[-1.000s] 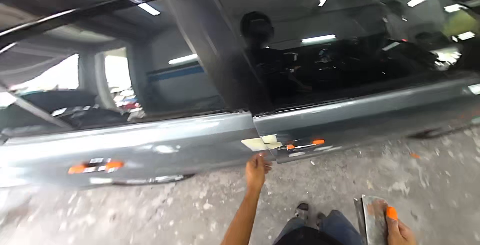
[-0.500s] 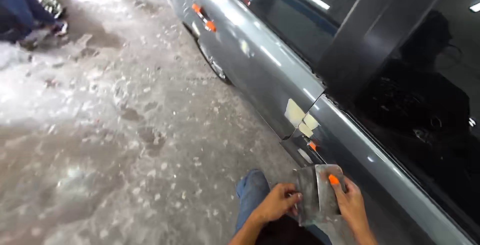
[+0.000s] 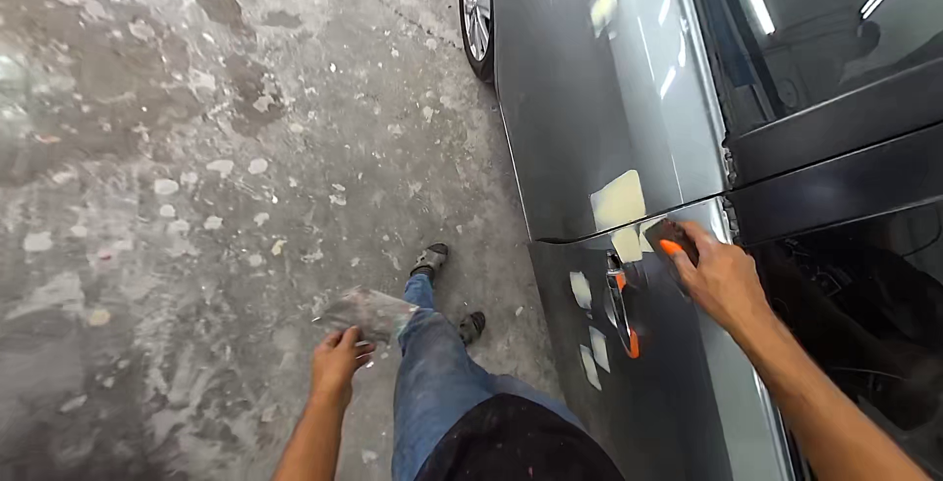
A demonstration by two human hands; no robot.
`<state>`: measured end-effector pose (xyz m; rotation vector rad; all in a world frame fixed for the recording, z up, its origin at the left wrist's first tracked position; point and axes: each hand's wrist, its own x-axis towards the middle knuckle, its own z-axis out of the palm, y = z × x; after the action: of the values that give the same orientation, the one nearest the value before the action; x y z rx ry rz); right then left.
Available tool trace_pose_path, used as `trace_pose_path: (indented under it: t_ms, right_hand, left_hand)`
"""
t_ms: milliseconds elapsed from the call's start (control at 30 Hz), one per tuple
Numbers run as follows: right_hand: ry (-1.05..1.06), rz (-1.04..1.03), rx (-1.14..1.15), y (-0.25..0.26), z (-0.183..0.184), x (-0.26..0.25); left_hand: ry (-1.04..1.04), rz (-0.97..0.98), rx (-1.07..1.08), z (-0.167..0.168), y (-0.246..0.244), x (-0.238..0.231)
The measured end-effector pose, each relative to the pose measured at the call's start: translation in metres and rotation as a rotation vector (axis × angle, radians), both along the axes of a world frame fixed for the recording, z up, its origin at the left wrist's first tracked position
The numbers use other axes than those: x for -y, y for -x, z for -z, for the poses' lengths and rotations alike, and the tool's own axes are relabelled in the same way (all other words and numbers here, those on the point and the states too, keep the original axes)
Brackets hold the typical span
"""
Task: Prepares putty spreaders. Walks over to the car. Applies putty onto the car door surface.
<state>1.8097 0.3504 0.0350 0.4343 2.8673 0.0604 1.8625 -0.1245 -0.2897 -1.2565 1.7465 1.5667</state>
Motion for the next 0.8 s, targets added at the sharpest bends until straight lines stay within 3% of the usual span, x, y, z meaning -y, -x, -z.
trace_pose_path:
  t_ms: [200, 433, 567, 800]
  right_hand:
    - [-0.166, -0.110, 0.185, 0.050, 0.014, 0.015]
    - [-0.298, -0.091, 0.248, 0.050, 0.023, 0.031]
    - [-0.247, -0.101, 0.199, 0.052, 0.030, 0.033]
    - [-0.232, -0.148, 0.226, 0.046, 0.037, 0.031]
  left_hand:
    - [0.089, -0.080, 0.192, 0.053, -0.083, 0.035]
    - [0.086, -0.144, 0.322, 0.070, -0.155, 0.030]
    - [0.082, -0.131, 0.335, 0.072, -0.155, 0.031]
    - [0.088, -0.131, 0.208, 0.056, -0.106, 0.035]
